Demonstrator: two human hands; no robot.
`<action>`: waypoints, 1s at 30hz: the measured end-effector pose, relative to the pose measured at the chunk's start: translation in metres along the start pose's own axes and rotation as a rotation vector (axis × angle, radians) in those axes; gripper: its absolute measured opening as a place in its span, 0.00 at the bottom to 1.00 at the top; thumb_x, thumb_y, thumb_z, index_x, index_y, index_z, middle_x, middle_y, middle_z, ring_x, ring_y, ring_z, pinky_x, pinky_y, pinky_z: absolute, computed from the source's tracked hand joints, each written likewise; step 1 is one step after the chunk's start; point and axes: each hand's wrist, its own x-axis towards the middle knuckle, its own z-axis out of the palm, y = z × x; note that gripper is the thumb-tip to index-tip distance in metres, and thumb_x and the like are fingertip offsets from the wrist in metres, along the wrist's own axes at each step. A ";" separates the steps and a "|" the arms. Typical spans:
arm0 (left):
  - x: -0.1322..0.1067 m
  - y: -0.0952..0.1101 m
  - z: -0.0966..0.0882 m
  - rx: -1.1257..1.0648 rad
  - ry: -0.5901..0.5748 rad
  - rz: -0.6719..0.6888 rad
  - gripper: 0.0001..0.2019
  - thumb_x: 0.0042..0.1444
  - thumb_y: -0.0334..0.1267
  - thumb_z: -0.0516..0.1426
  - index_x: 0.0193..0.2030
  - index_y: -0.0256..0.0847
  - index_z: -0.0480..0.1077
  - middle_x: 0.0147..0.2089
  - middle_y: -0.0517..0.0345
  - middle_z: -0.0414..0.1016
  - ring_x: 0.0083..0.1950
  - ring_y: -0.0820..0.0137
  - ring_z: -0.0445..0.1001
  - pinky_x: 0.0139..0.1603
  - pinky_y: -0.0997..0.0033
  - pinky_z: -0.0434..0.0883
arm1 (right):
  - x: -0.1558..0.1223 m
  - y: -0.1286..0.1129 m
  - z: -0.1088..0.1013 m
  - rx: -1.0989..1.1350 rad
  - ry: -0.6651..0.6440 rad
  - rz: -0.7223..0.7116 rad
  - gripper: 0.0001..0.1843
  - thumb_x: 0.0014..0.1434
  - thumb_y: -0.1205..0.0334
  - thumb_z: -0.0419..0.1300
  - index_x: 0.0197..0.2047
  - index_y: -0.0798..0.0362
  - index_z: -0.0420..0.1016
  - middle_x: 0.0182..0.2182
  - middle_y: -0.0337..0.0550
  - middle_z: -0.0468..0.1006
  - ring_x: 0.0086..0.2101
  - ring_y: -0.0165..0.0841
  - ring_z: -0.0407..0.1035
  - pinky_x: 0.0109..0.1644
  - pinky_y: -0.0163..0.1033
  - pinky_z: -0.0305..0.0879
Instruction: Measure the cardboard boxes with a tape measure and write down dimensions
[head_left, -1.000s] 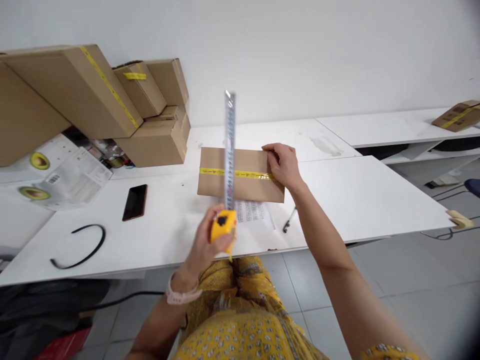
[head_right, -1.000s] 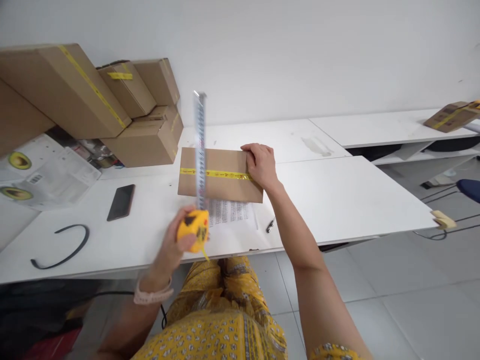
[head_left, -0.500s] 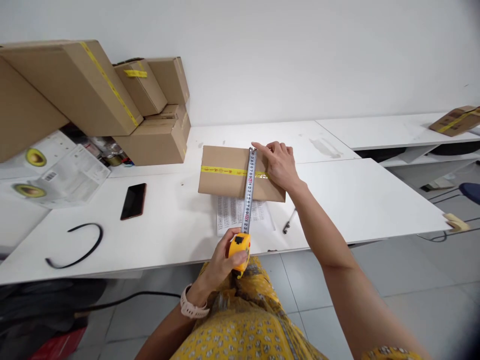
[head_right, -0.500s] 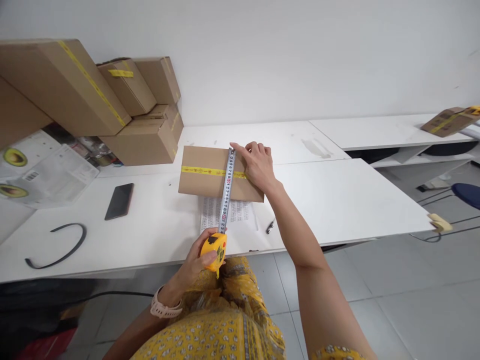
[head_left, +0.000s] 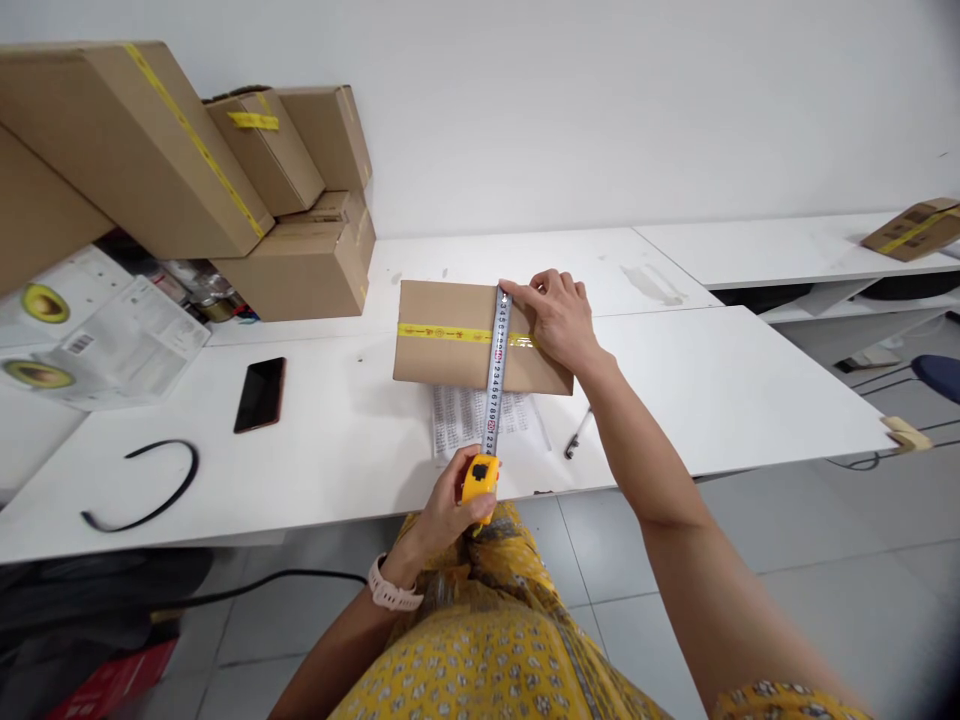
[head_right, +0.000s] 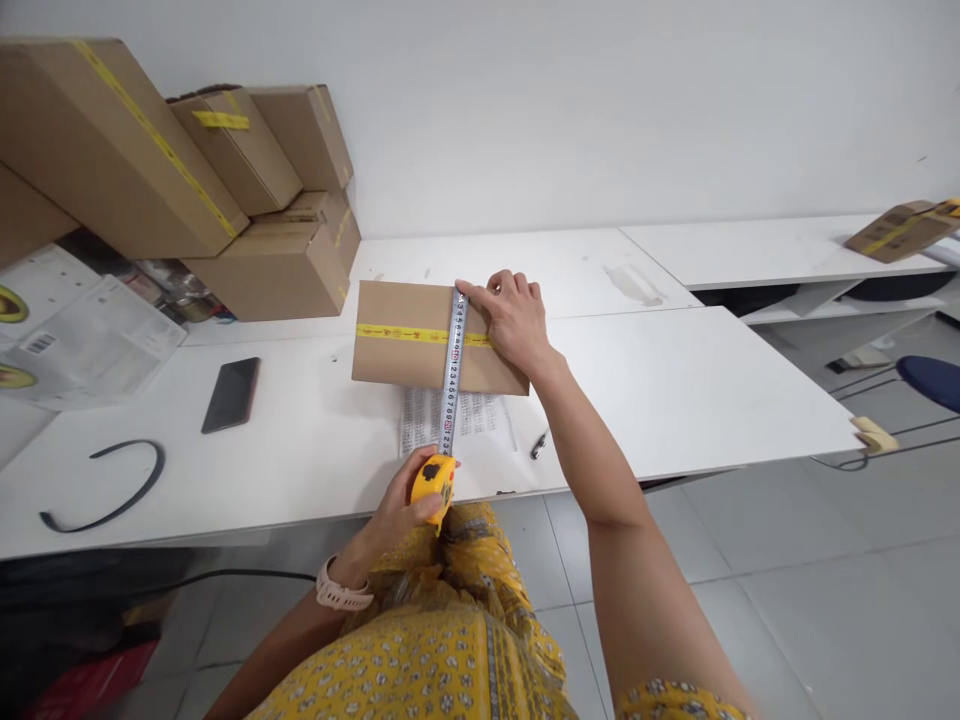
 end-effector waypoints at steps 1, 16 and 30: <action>0.000 0.001 0.000 0.006 0.004 0.002 0.31 0.52 0.46 0.67 0.61 0.46 0.63 0.52 0.52 0.74 0.44 0.67 0.72 0.44 0.68 0.72 | 0.000 0.001 0.001 0.018 0.013 -0.003 0.27 0.68 0.61 0.50 0.67 0.34 0.69 0.49 0.50 0.68 0.46 0.46 0.59 0.50 0.53 0.57; -0.001 0.002 0.000 0.035 0.014 -0.001 0.31 0.53 0.44 0.67 0.62 0.46 0.63 0.52 0.52 0.74 0.46 0.66 0.73 0.46 0.67 0.72 | -0.001 0.001 0.002 0.064 0.008 0.013 0.27 0.68 0.62 0.48 0.66 0.32 0.69 0.50 0.50 0.68 0.47 0.48 0.59 0.52 0.56 0.58; -0.016 0.011 -0.017 -0.061 0.316 0.337 0.33 0.48 0.50 0.70 0.60 0.49 0.65 0.54 0.50 0.77 0.47 0.62 0.79 0.46 0.63 0.77 | -0.006 0.003 -0.001 0.091 0.017 0.064 0.28 0.71 0.59 0.42 0.70 0.45 0.63 0.49 0.53 0.73 0.49 0.49 0.63 0.55 0.57 0.59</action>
